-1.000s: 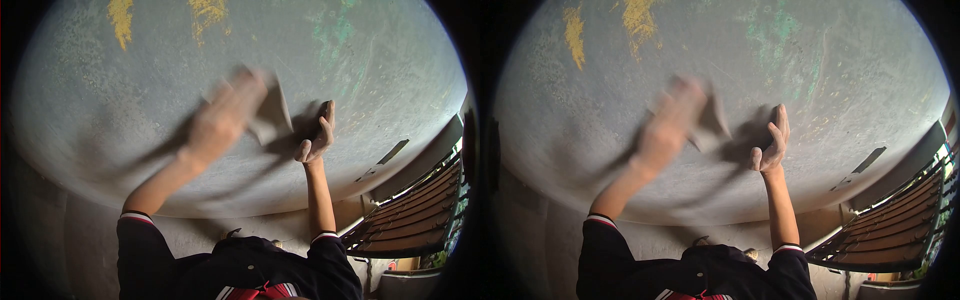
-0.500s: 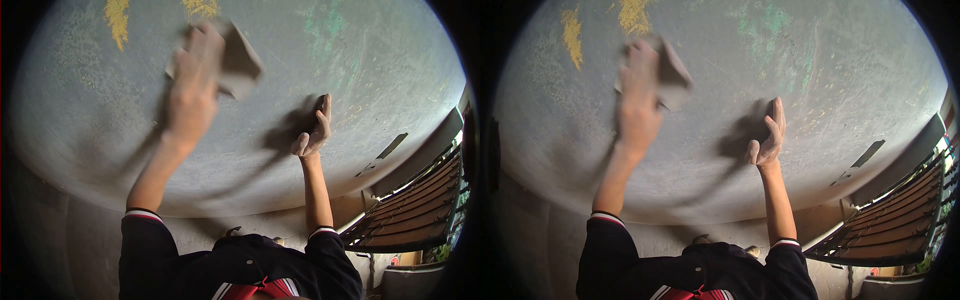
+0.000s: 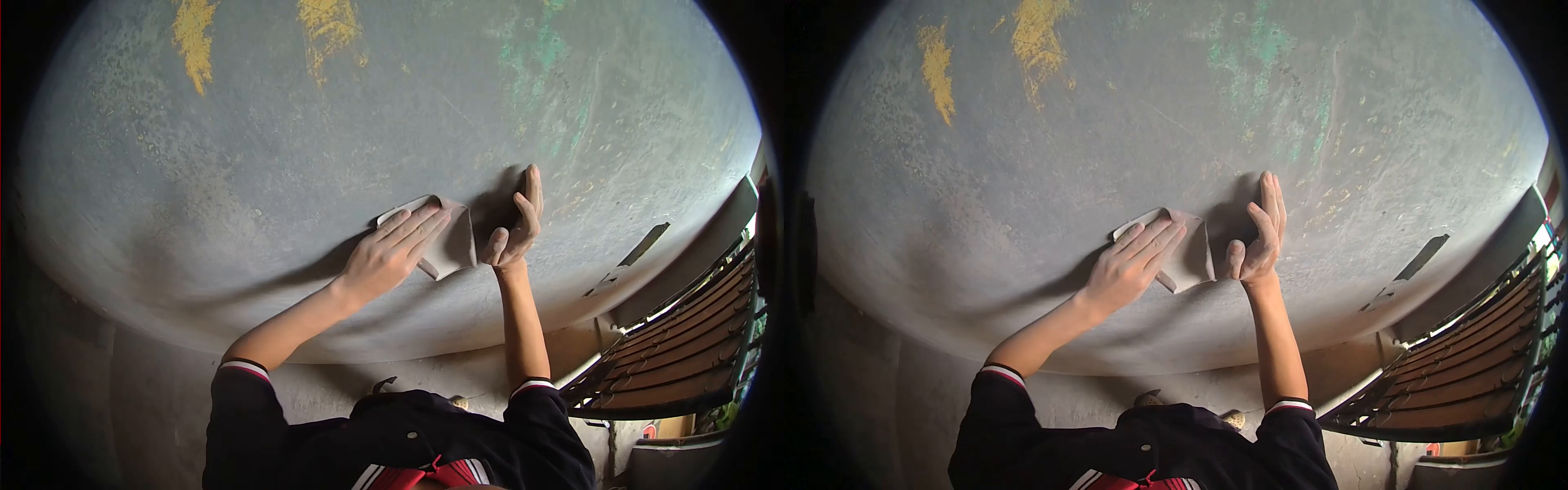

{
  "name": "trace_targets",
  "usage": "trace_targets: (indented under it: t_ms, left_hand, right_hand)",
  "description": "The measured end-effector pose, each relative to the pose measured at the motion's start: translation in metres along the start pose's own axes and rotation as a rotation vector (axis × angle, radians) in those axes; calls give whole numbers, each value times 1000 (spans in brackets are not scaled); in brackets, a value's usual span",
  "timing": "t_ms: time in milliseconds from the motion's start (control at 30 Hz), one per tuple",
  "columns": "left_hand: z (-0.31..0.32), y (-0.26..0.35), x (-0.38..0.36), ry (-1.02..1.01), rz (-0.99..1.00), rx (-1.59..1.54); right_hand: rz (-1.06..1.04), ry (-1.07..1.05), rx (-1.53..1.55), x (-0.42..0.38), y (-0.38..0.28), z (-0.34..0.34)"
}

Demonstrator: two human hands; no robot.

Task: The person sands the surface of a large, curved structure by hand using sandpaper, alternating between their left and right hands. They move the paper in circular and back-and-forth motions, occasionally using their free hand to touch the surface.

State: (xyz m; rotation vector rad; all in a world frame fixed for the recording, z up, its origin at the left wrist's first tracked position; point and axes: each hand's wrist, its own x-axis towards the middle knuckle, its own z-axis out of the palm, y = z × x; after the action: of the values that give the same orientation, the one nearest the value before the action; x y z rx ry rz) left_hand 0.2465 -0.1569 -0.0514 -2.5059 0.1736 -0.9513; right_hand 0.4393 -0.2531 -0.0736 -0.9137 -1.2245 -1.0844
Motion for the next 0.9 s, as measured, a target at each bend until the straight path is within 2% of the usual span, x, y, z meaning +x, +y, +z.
trace_targets:
  t_ms: [33,100,167,200,267,300,333,367,433,467,500,533,567,633,700,733,800,833,867,900]
  left_hand:
    - [-10,-5,6,0,-6,0]
    - [-43,-39,27,79,-53,347]
    - [-54,-106,31,355,-220,536]
    - [-60,-98,34,350,-218,541]
    - [-68,-54,42,144,-299,332]
    - [-37,-31,26,44,-101,284]
    - [-4,-15,5,20,24,-10]
    - [-9,-10,6,-2,34,22]
    - [-31,-36,17,121,-9,168]
    - [-58,-56,26,120,-112,411]
    - [-85,-73,34,211,-351,331]
    - [-90,-93,28,329,-446,96]
    - [-82,-89,24,327,-446,102]
    - [-61,-60,17,194,-338,248]
    - [-14,-16,-16,-69,-62,-106]
    - [-18,-21,-17,-65,-70,-101]
    - [-37,-49,-15,38,-63,313]
    - [-64,-71,-8,107,-156,468]
    - [-90,-92,-5,195,-341,366]
    - [-107,-104,0,376,-422,254]
  right_hand:
    - [-7,-33,-18,1,0,-2]
    - [-9,-27,-10,0,0,-1]
    - [-5,-11,0,0,0,2]
    - [-4,4,-1,0,0,3]
    - [1,23,5,0,-2,2]
    - [0,5,-8,-1,-2,0]
    - [-2,-10,-21,0,-2,0]
    - [-6,-8,-14,0,-2,0]
    - [-16,-41,-17,3,-2,-3]
    - [-16,-44,-14,3,-2,-4]
    - [-13,-59,-20,3,-3,-4]
    - [-10,-72,-25,3,-3,-3]
    - [-9,-68,-20,2,-4,-2]
    - [-3,-51,-34,2,-4,-2]
    - [-14,-64,-24,3,-4,-3]
    - [-19,-78,-22,4,-5,-4]
    - [-28,-66,-28,5,-3,-3]
    - [-24,-56,-35,5,-4,-3]
    - [-27,-54,-30,5,-3,-2]
    - [-22,-47,-34,4,-3,-2]
